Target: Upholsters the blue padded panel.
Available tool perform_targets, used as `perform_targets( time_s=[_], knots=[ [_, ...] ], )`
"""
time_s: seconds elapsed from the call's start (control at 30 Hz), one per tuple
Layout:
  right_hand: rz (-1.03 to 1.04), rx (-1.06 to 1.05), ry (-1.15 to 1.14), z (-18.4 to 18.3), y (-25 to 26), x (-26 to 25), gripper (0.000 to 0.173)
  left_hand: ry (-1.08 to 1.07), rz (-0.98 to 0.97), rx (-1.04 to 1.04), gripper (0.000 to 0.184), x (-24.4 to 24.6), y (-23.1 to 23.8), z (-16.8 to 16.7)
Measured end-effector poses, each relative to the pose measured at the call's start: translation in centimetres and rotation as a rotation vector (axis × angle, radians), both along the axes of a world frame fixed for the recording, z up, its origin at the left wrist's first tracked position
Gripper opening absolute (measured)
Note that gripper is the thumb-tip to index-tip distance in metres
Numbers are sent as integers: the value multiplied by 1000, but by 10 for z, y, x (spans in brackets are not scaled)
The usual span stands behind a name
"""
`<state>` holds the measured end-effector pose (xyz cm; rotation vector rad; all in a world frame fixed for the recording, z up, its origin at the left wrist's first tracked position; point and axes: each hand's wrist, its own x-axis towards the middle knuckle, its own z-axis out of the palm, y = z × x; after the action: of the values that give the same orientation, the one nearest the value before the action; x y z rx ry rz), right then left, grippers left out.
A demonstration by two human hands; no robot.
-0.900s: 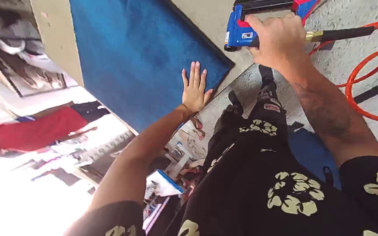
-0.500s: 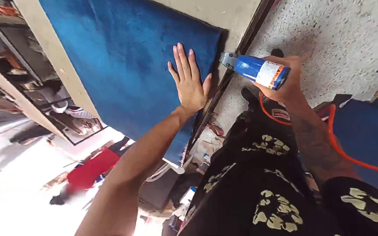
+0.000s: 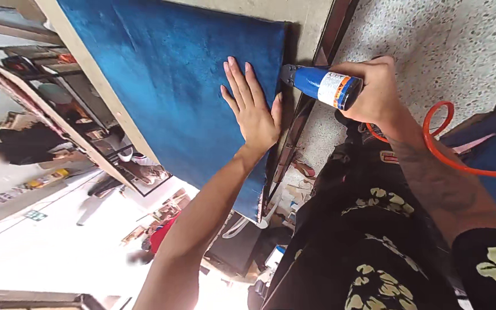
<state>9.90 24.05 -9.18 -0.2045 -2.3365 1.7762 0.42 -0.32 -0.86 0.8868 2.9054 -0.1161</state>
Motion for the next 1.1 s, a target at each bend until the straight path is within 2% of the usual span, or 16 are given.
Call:
perform_targets(
  time_s=[0.33, 0.7, 1.0, 1.1],
  knots=[
    [11, 14, 30, -9, 1, -2, 36, 0, 4, -22, 89, 0, 0, -1],
    [51, 14, 46, -12, -23, 17, 34, 26, -20, 28, 88, -2, 1, -4],
    [49, 21, 36, -14, -43, 33, 35, 36, -15, 13, 99, -2, 3, -4],
    [42, -11, 73, -12, -45, 45, 35, -56, -52, 43, 114, 4, -6, 5]
  ],
)
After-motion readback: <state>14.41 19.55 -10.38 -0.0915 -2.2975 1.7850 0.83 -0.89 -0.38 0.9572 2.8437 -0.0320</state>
